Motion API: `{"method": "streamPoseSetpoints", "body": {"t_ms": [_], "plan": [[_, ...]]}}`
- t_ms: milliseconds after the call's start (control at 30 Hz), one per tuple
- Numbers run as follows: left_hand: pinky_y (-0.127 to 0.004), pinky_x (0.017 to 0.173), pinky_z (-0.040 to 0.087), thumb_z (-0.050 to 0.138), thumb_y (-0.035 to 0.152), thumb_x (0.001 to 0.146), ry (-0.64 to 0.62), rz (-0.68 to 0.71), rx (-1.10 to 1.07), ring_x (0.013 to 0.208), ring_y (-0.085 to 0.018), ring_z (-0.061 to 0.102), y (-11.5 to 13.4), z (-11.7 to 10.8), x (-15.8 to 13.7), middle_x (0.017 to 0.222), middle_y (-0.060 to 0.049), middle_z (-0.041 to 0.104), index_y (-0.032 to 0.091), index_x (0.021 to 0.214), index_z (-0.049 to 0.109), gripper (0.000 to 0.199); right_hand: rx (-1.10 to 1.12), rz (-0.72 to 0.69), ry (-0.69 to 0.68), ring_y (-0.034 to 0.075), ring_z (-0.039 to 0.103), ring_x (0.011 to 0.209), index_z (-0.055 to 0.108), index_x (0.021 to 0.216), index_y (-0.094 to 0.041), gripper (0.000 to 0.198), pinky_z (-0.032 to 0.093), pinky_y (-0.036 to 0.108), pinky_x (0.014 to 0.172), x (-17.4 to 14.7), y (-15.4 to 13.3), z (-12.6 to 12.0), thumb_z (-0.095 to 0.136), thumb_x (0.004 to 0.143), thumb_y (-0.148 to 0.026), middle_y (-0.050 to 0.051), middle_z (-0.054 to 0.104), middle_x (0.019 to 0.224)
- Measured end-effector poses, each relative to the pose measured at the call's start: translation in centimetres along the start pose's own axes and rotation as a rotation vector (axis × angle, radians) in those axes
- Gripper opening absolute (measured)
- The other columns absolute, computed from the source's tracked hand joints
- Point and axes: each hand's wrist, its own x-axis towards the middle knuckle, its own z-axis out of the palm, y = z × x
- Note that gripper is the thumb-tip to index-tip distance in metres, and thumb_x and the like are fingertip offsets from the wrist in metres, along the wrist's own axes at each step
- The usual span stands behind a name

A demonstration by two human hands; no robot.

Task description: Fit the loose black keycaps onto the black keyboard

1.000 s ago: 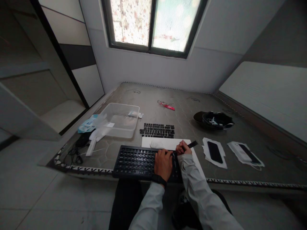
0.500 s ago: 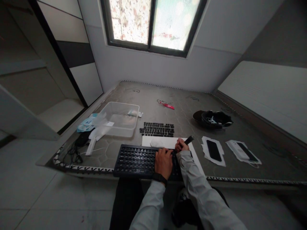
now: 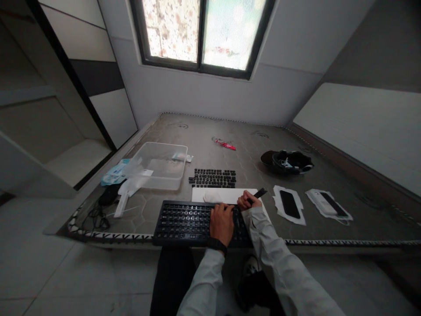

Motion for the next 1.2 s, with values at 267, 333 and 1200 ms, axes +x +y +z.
{"method": "streamPoseSetpoints", "body": {"t_ms": [267,333,1200], "plan": [[-0.036,0.086,0.039,0.045,0.018,0.095,0.003,0.018,0.007,0.101,-0.021,0.052,-0.1,0.2,0.0,0.110,-0.005,0.061,0.028,0.118,0.062,0.030,-0.165,0.115,-0.011,0.004,0.020,0.027,0.046,0.050,-0.022,0.041,0.014,0.019,0.031,1.0,0.3,1.0,0.076,0.059,-0.048,-0.011,0.026,0.029],[-0.036,0.086,0.039,0.045,0.018,0.095,0.003,0.023,0.009,0.100,-0.021,0.052,-0.2,0.1,0.0,0.110,-0.005,0.061,0.028,0.119,0.062,0.031,-0.199,0.174,0.015,0.004,0.022,0.027,0.046,0.050,-0.022,0.040,0.014,0.019,0.030,1.5,0.3,1.2,0.078,0.056,-0.045,-0.011,0.028,0.029],[-0.034,0.081,0.038,0.044,0.015,0.095,0.007,0.027,0.075,0.098,-0.020,0.052,-0.4,0.6,0.1,0.107,-0.004,0.061,0.025,0.110,0.063,0.026,-0.174,-0.238,0.035,0.005,0.023,0.032,0.042,0.057,-0.023,0.047,0.022,0.022,0.034,-0.8,2.6,2.7,0.071,0.078,-0.053,-0.011,0.030,0.038]]}}
